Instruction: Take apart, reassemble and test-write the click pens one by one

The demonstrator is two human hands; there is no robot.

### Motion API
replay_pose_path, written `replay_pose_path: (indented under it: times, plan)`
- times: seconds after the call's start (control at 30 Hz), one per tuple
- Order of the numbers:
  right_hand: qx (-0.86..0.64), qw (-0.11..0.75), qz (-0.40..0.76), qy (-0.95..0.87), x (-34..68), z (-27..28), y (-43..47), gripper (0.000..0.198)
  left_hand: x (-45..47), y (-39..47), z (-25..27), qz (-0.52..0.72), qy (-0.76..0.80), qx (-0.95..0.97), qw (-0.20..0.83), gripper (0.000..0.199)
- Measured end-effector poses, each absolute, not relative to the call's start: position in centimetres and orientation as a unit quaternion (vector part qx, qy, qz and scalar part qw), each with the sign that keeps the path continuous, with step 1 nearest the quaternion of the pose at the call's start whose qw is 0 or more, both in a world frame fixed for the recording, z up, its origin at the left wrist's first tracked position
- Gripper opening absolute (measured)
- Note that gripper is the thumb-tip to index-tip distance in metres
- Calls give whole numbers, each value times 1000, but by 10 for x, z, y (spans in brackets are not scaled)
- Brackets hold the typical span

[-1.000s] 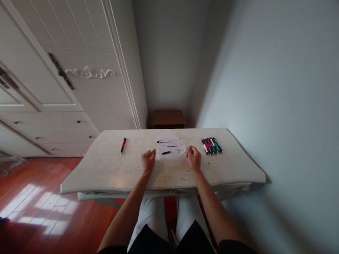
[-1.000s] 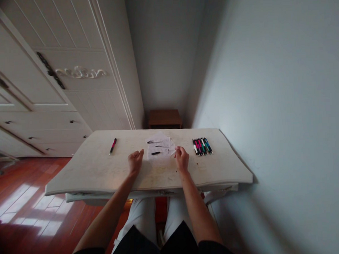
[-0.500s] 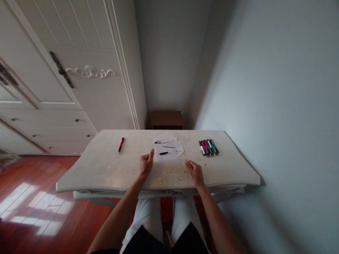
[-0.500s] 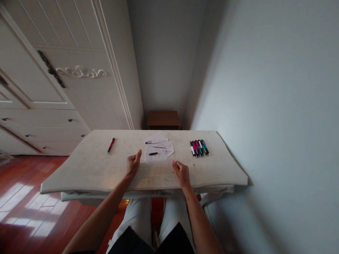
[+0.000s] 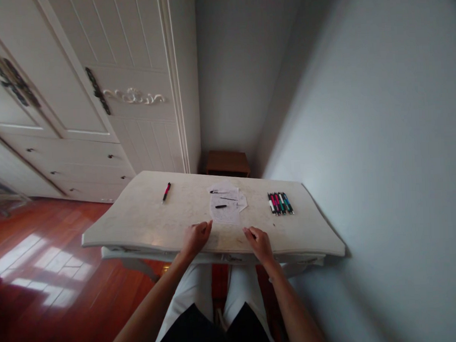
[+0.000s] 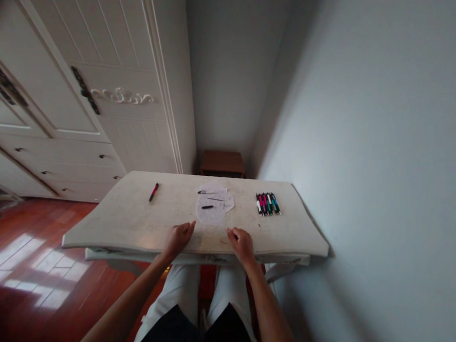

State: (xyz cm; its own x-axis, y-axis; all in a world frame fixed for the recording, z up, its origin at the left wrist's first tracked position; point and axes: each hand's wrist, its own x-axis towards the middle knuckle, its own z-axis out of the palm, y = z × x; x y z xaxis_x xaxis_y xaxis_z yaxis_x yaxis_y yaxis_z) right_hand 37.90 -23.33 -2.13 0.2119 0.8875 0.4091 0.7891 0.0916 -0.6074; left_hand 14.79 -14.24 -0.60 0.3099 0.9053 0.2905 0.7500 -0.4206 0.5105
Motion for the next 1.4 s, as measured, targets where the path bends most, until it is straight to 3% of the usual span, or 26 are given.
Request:
replay_pose_path:
  times: [0.23,0.57,0.77,1.13,1.4]
  plan:
    - [-663,371,40,-649,380,-23,-234,48,144,-154,-8,207,503,835,86,34]
    - [-646,387,-2,-658,373,-24,-241,44,142,-155,-4,190,500,837,113,27]
    - [-638,385,22,-666,376,-29,-240,40,140,-161,-13,224,526,814,104,27]
    - [-707,366,-38,-604,367,-29,-218,38,143,-168,-19,291,555,774,87,32]
    - [-710,328,-34,-622,369,-30,-226,43,138,-177,-20,313,487,812,75,33]
